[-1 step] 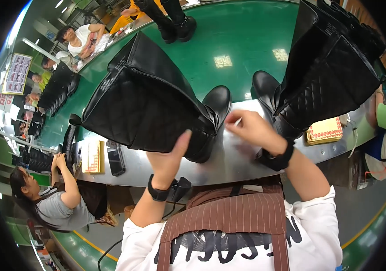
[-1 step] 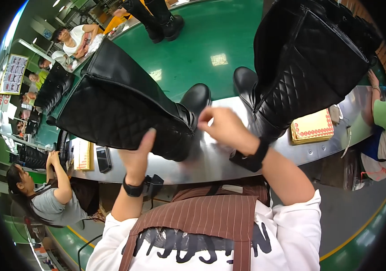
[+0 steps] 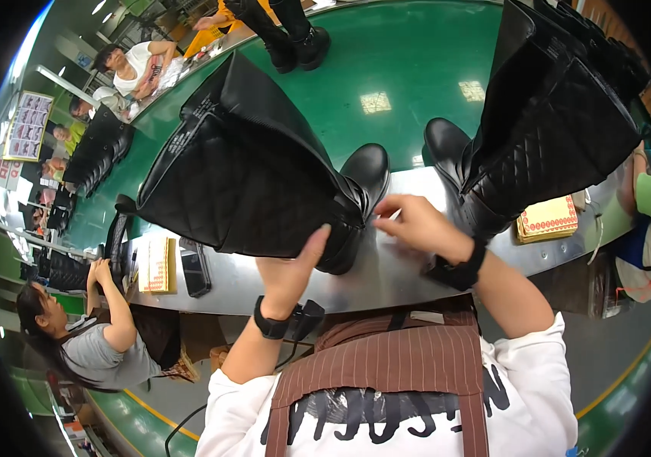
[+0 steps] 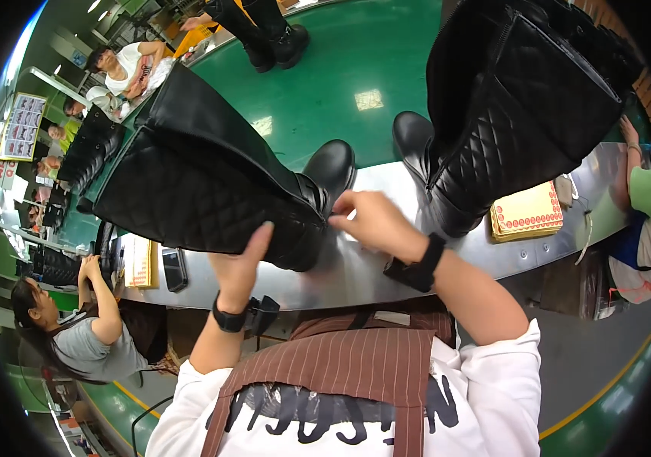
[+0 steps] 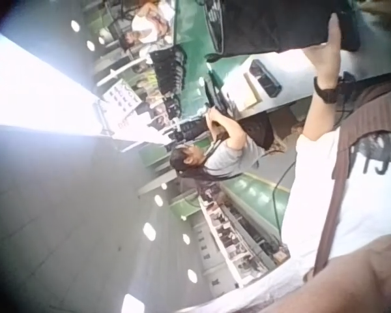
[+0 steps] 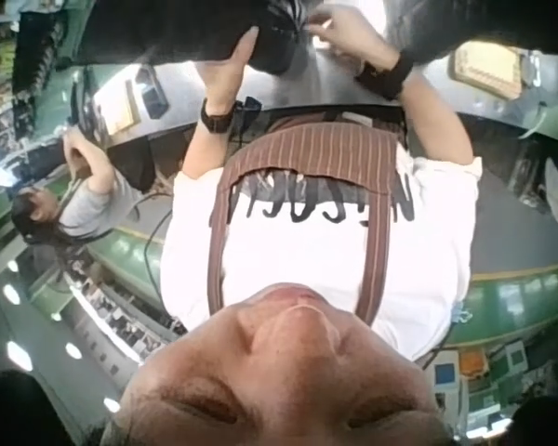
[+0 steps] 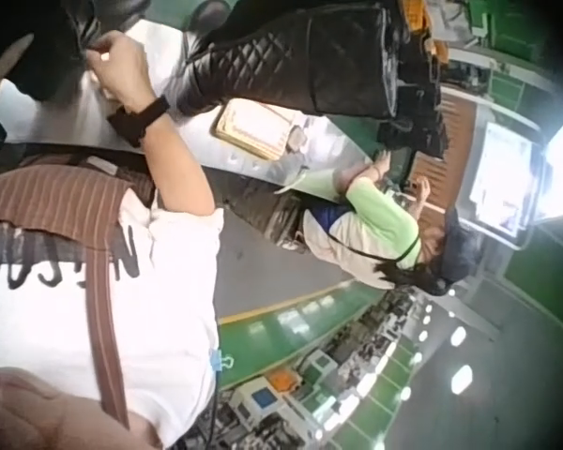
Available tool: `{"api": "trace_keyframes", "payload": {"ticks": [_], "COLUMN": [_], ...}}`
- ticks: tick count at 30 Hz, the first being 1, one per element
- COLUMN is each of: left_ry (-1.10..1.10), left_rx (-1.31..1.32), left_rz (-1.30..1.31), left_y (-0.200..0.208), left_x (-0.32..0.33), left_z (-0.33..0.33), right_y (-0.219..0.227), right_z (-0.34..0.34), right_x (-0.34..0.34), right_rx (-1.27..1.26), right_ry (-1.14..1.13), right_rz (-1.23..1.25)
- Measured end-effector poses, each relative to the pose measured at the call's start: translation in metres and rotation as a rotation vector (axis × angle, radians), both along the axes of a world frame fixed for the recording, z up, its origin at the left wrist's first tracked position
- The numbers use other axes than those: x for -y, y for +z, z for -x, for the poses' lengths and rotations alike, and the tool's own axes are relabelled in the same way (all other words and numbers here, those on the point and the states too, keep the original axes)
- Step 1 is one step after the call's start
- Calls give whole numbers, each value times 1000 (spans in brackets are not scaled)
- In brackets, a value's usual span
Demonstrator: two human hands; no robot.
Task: The worker is performing quality control on a pair of black quilted boots, checking zippers, cleaning surfaces, and aligning them for inspection on a conveyor line.
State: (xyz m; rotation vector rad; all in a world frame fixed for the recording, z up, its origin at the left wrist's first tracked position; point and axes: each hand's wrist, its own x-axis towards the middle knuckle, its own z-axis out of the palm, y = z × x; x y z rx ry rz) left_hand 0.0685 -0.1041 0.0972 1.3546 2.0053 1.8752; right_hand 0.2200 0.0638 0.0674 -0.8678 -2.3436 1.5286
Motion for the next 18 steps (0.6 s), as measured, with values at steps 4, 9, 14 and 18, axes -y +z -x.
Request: {"api": "trace_keyframes", "payload": {"ticks": [4,9,14,18], "left_ry": [-117,-256,-229,-176], "left_rx": [183,411,392,212], "left_rz": [100,166,295,308], "left_y": [-36,-56,-59,-60], "left_x": [1,6,8,10], "left_z": [-11,-12,-10,-11], "right_y": [-42,-49,-51,-53], "right_z": [12,14,16,19], "right_x": [10,4,8,23], "right_rx": [-27,33,11,-99], "right_ry": [85,203,183,63], "right_rz": [28,188,534,594]}}
